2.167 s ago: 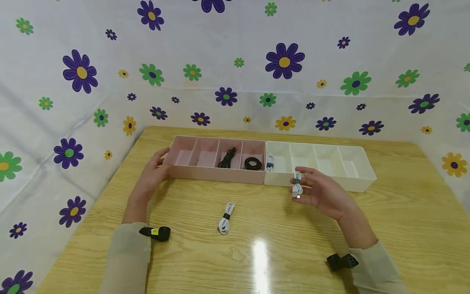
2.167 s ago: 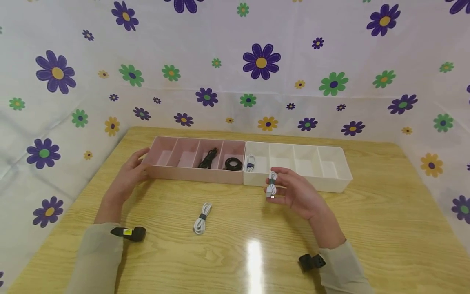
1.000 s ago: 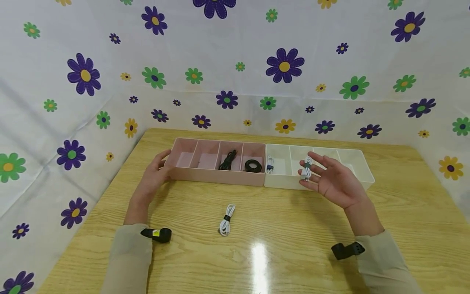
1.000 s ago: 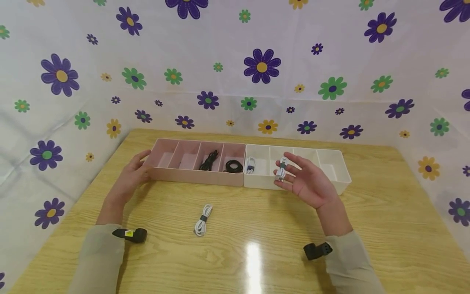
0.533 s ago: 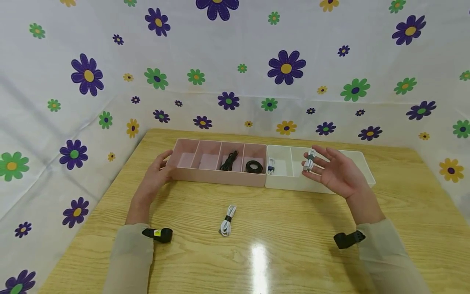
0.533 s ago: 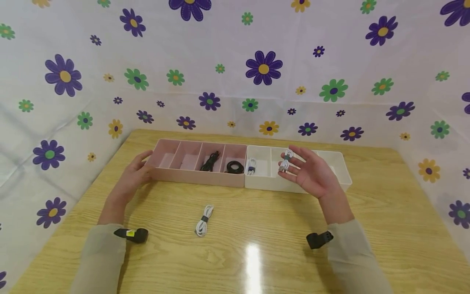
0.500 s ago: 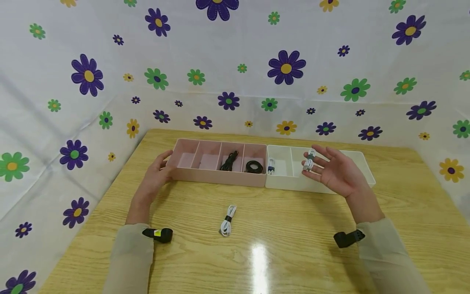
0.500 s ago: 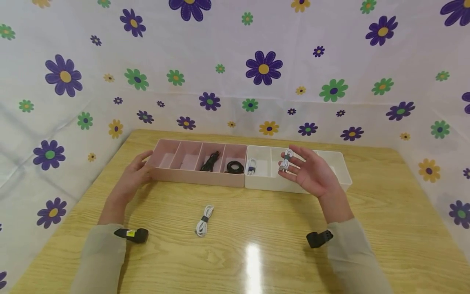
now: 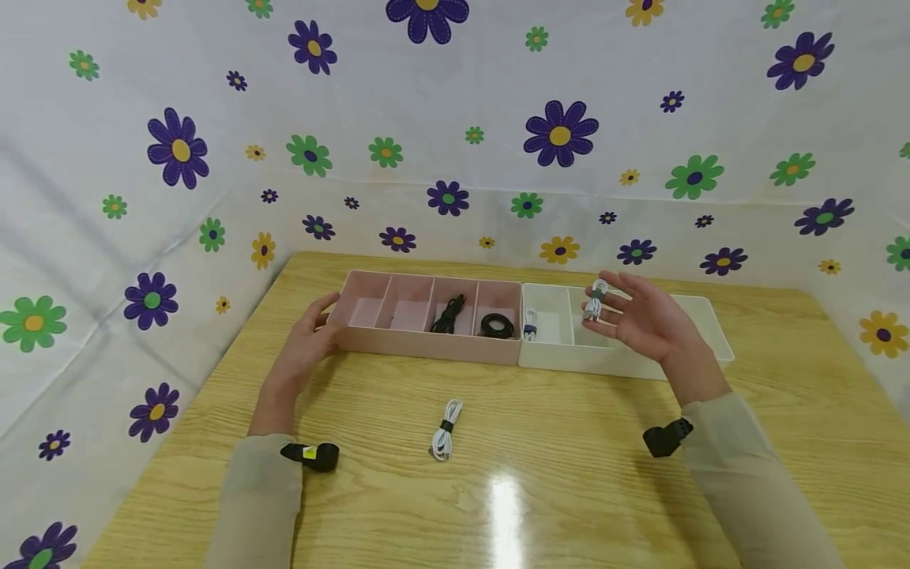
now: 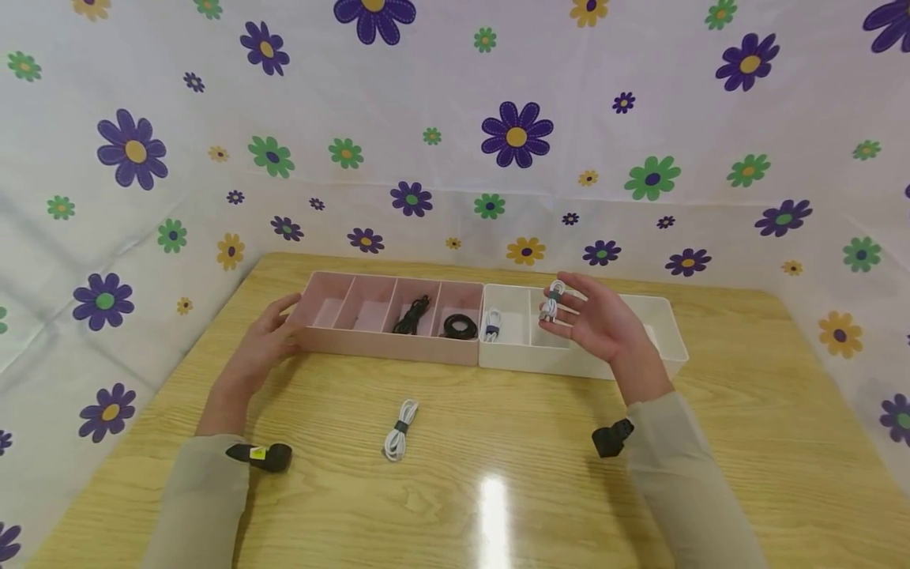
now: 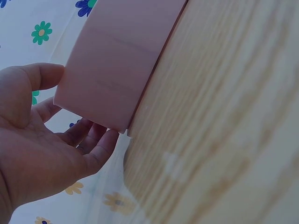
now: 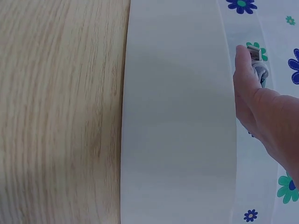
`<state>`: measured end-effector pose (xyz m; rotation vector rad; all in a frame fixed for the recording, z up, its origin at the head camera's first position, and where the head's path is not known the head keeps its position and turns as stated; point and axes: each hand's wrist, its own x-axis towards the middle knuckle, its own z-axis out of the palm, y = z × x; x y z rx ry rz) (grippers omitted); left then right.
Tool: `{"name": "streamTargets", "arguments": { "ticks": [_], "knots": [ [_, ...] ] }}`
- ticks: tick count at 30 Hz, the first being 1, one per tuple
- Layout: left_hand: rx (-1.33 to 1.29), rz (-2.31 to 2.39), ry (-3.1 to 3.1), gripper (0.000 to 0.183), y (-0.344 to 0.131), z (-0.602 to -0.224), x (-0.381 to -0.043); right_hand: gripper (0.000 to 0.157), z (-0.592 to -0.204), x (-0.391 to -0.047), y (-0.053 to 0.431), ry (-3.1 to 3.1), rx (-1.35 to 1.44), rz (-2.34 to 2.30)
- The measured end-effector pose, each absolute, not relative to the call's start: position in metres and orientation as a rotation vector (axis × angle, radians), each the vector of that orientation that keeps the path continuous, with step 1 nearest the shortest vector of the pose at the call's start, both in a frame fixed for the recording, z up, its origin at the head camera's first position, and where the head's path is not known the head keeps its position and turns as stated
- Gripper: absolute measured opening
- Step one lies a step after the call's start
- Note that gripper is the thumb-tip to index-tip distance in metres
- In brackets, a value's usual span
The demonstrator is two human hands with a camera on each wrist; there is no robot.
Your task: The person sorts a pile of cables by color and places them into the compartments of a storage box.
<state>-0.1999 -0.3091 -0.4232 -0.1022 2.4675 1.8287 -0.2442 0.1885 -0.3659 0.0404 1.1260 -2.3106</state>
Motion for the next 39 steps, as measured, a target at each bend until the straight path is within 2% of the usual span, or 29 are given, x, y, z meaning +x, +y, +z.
{"name": "streamTargets", "arguments": {
  "ticks": [3, 8, 12, 21, 33, 39],
  "knots": [
    [-0.106, 1.824, 2.474, 0.062, -0.308, -0.422, -0.199, 0.040, -0.365, -0.248, 0.187, 1.147, 0.082, -2.299],
    [-0.114, 1.816, 2.489, 0.061, -0.307, -0.422, -0.199, 0.026, -0.367, -0.252, 0.183, 1.203, 0.128, -2.271],
    [-0.111, 1.817, 2.492, 0.061, -0.308, -0.421, -0.199, 0.022, -0.370, -0.255, 0.180, 1.258, 0.138, -2.232],
    [-0.083, 1.823, 2.471, 0.061, -0.309, -0.422, -0.198, 0.042, -0.375, -0.257, 0.175, 1.299, 0.155, -2.181],
    [-0.073, 1.827, 2.479, 0.060, -0.309, -0.422, -0.198, 0.041, -0.377, -0.261, 0.170, 1.373, 0.181, -2.111],
    [-0.093, 1.830, 2.474, 0.060, -0.308, -0.422, -0.198, 0.055, -0.379, -0.262, 0.169, 1.420, 0.175, -2.073]
  ]
}}
